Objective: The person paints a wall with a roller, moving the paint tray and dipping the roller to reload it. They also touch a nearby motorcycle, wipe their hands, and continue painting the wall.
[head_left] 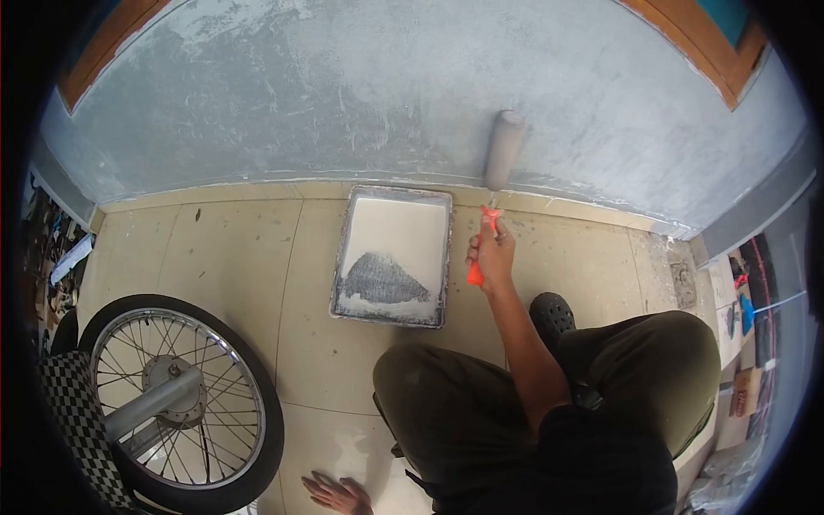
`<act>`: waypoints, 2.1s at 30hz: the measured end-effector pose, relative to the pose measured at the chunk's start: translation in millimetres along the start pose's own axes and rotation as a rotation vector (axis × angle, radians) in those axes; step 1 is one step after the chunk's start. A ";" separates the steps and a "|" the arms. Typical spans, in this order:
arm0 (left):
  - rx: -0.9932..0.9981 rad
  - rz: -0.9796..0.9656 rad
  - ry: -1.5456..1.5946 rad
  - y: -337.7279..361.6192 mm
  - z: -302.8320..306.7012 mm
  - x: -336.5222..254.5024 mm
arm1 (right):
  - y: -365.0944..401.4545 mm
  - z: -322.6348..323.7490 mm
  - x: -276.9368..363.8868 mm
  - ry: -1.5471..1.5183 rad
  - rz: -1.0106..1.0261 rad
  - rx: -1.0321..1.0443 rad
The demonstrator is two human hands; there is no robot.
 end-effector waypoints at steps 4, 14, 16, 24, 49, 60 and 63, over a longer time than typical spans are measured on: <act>-0.046 -0.021 0.023 5.4 5.2 -3.9 | -38.6 56.8 20.6 -0.044 0.074 -0.200; -0.102 -0.028 0.025 -2.5 -26.9 19.5 | 8.3 -48.6 -7.1 0.045 -0.153 0.246; -0.109 -0.050 0.027 1.6 -16.7 13.3 | 9.4 -65.9 -18.0 0.003 -0.215 0.289; -0.136 0.024 0.106 6.1 -9.1 18.9 | -18.3 46.6 37.8 -0.064 -0.070 0.005; -0.036 0.099 0.160 4.4 12.5 11.9 | 9.8 -66.2 -1.9 0.071 -0.187 0.289; 0.054 0.119 0.229 -4.4 14.1 20.2 | 29.6 -169.9 -31.0 0.156 -0.145 0.387; 0.053 0.121 0.244 -7.4 10.1 23.0 | 24.8 -232.9 -35.7 0.201 -0.256 0.524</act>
Point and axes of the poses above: each hand's wrist, its own y-axis away from the middle knuckle, its own z-axis out of the back of the hand, x = y × z, the point moved 10 cm from there along -y, towards the middle knuckle, and after that the axes turned 10 degrees about z, right-handed, at the moved point
